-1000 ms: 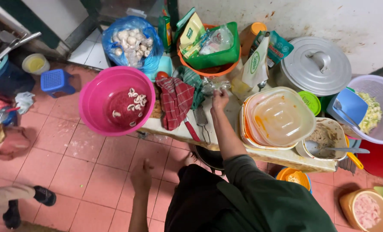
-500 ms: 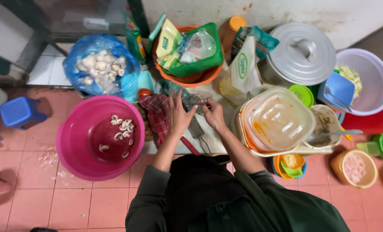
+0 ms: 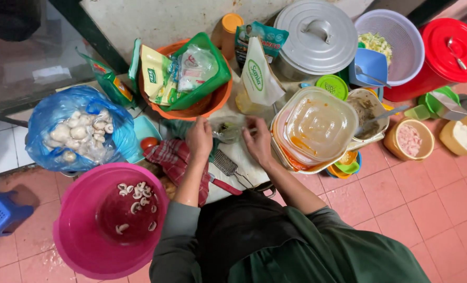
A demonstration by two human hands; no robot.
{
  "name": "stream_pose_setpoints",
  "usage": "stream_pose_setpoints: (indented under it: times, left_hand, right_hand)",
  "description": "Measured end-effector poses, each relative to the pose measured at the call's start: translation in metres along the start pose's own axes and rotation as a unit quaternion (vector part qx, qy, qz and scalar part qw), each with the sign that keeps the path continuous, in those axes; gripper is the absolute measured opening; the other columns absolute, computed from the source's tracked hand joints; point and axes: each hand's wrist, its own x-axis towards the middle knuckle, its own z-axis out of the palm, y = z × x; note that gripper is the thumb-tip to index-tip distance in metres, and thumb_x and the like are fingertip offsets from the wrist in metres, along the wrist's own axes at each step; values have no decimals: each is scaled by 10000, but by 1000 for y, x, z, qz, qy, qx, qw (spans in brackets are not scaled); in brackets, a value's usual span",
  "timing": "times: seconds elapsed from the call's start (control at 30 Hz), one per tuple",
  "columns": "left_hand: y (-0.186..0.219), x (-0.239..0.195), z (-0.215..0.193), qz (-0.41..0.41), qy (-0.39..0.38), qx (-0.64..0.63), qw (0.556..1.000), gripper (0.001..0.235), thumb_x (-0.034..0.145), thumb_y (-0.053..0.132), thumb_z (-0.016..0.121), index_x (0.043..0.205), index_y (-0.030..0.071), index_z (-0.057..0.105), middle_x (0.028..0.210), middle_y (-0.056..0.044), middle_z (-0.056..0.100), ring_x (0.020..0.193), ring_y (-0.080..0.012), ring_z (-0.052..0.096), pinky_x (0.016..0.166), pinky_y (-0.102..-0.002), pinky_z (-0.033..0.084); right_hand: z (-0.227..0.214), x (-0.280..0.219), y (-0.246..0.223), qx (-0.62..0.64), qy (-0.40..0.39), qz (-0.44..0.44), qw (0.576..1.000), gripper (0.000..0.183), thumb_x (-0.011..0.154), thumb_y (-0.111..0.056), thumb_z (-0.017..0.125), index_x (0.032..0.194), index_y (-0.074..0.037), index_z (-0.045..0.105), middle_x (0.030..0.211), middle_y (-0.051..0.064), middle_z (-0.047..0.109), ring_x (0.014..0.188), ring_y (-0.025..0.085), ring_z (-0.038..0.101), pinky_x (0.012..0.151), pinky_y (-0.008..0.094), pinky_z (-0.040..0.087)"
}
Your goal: Stirring pots of food, gathering ingredients into bowls, and placing a wok on a stove burner.
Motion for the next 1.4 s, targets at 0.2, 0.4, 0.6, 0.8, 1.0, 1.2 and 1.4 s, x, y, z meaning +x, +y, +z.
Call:
stream_pose_setpoints:
  times: [0.2,0.4,0.6,0.8,1.0,1.2,1.4]
  left_hand:
    - [7,23,-32,43,55,-84,994,134,947,181,685,1017,77,638,740,-146,701,705,-369,689,616,-505,482]
    - [17,18,-41,44,14,-122,991,160,929,232,717,966,88,657,734,-119,708,657,-316,702,580,-465,493]
    - [21,-3,-21,42,12,-78,996,129,922,235,701,975,119,684,742,-130,710,687,-362,697,581,-493,495]
    - [51,-28,-18,85,8,-88,993,90,1019,184,628,1048,105,661,862,-159,716,787,-387,689,658,-510,495]
    - [64,-58,-40,75,-50,-192,977,168,970,249,691,1082,125,683,1016,-117,762,922,-310,739,774,-413,569]
    - [-26,-73,-9,-52,73,-565,820,744,994,330,719,1576,140,297,1611,-73,368,1489,-273,356,1229,-454,290]
    - [-17,-75,-4,-99,-102,-759,635,853,854,203,827,1557,109,354,1469,-84,518,1358,-296,493,1125,-492,429]
  right_hand:
    - [64,-80,64,-97,-26,-219,971,337,844,-49,756,1158,-99,645,1123,65,635,1048,286,669,837,396,583]
    - [79,-67,122,-325,-62,-297,896,499,715,-120,622,1207,-56,675,1292,120,654,1163,319,597,935,379,574]
    - [-1,-38,-16,-105,120,-305,939,247,825,58,611,1047,-31,671,1111,135,655,1004,341,645,828,425,563]
    - [22,53,9,-54,-75,-186,978,245,837,30,579,1033,-35,710,1086,147,713,999,372,696,861,439,578]
    - [-1,69,-3,-101,-237,-262,930,789,851,-304,724,1522,-24,418,1381,341,545,1193,498,597,966,494,505]
    - [-66,77,-39,117,-448,-120,878,967,1034,-568,573,1700,-125,29,1648,212,439,1355,366,606,1128,449,466]
    - [-71,68,-44,378,-407,132,821,942,940,-528,576,1645,-187,52,1547,183,476,1092,287,717,892,405,603]
